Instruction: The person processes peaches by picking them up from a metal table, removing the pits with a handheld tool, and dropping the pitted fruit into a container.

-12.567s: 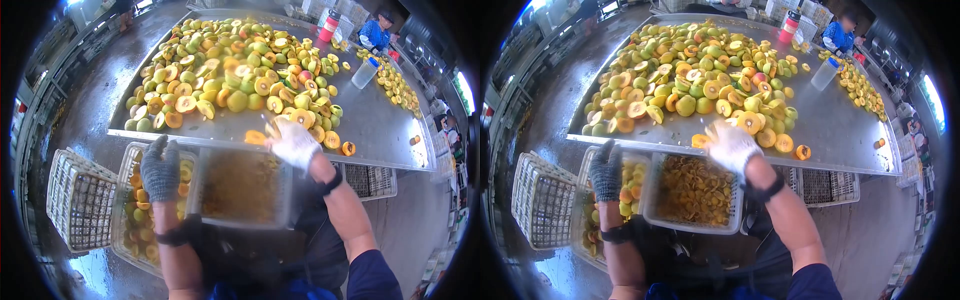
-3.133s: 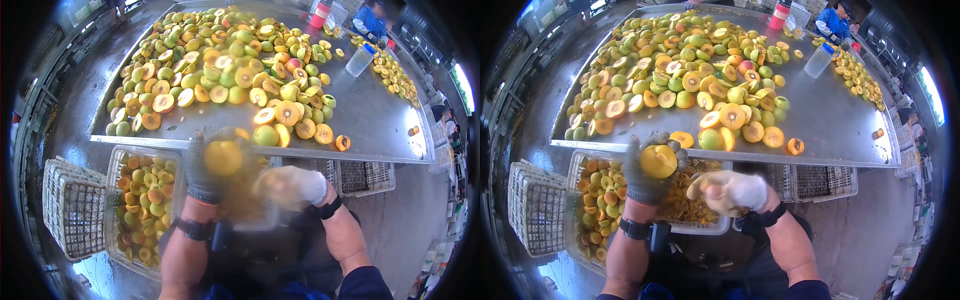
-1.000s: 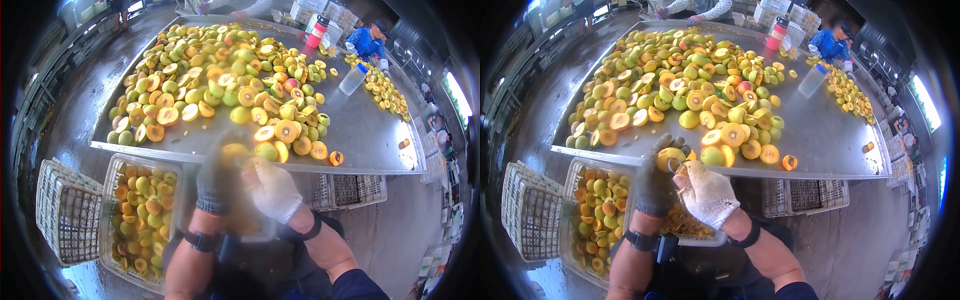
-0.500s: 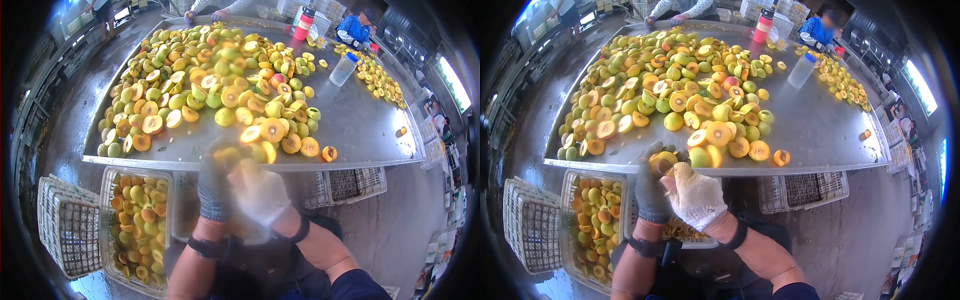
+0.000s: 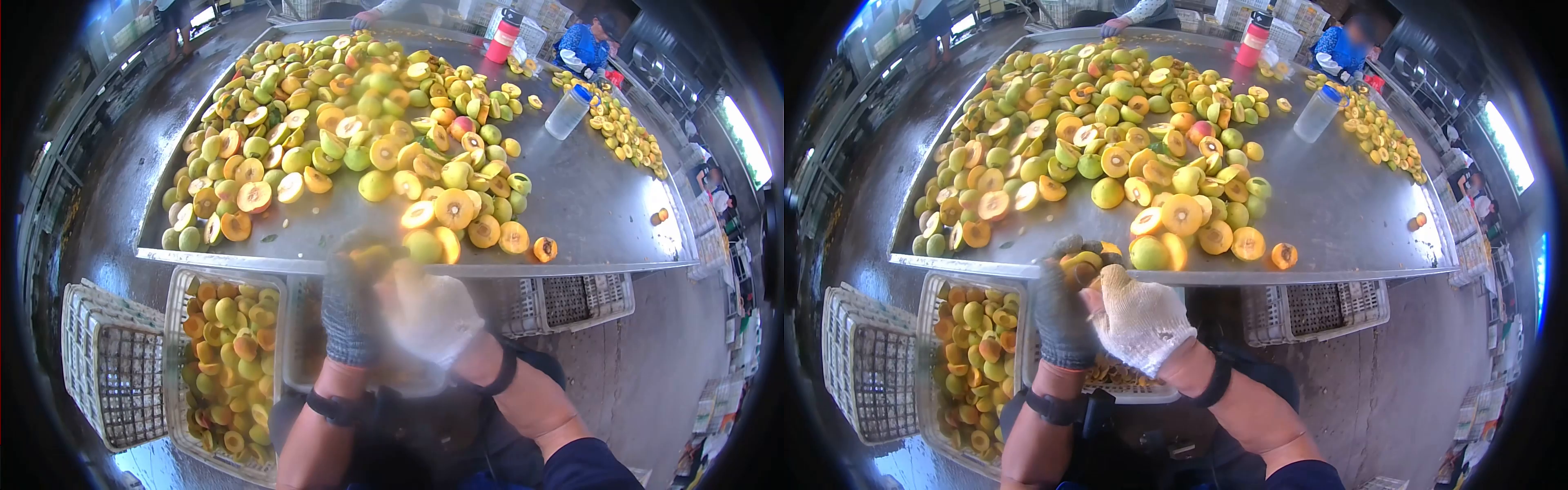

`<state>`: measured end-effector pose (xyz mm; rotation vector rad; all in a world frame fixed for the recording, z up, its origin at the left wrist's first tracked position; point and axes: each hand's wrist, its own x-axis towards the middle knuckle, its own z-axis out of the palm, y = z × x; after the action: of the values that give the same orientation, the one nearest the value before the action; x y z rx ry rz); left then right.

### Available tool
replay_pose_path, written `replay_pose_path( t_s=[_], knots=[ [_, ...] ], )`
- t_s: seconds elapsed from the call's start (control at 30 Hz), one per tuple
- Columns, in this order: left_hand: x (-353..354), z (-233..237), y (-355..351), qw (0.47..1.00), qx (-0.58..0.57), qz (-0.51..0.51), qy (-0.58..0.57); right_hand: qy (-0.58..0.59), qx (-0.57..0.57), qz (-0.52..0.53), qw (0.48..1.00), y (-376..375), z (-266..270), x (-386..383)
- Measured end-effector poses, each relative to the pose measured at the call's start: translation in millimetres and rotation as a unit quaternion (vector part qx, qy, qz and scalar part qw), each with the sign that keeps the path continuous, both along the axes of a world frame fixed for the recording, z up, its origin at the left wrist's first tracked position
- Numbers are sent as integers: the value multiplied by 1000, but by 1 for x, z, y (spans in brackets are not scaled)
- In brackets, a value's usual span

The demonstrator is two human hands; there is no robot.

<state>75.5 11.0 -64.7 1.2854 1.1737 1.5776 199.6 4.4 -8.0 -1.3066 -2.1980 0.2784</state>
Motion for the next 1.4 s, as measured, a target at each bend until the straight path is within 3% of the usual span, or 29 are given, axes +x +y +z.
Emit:
replay_pose_path(
  t_s=[0.13, 0.27, 0.37, 0.57, 0.7, 0.8, 0.93, 1.0, 1.07, 1.23, 1.33, 1.4],
  knots=[
    [-10, 17, -7, 999, -13, -21, 42, -21, -24, 24, 999, 3, 3, 6],
    [1, 10, -4, 995, -15, -18, -99, 48, -52, -25, 997, -5, -14, -5],
    [8, 2, -6, 997, 11, 4, -79, 70, -76, -38, 994, -5, -15, -8],
    [-7, 7, -6, 999, 19, -1, 39, -54, -68, 71, 994, 7, -2, 14],
    [-1, -4, -3, 996, -49, -16, -76, -138, -74, 24, 987, 2, -6, 8],
    [-8, -6, -1, 997, -4, 1, 72, -97, -115, 102, 983, 15, -11, 21],
    [-12, 7, 3, 943, 110, 13, 315, 72, -279, 91, 953, 20, 9, 34],
    [-10, 6, 4, 923, 138, 27, 357, 47, -243, 108, 963, 19, 6, 36],
    [-13, 2, 6, 927, 122, 16, 354, 11, -192, 116, 974, 18, -1, 36],
    [-13, -10, 11, 977, 16, -62, 203, -21, -53, 104, 993, 5, -32, 32],
    [-10, 0, 8, 990, -14, -105, 93, 12, -105, 56, 993, 10, -39, 35],
    [-10, 12, 4, 989, -65, -136, 0, -18, -55, 87, 995, 9, -27, 42]
  ],
)
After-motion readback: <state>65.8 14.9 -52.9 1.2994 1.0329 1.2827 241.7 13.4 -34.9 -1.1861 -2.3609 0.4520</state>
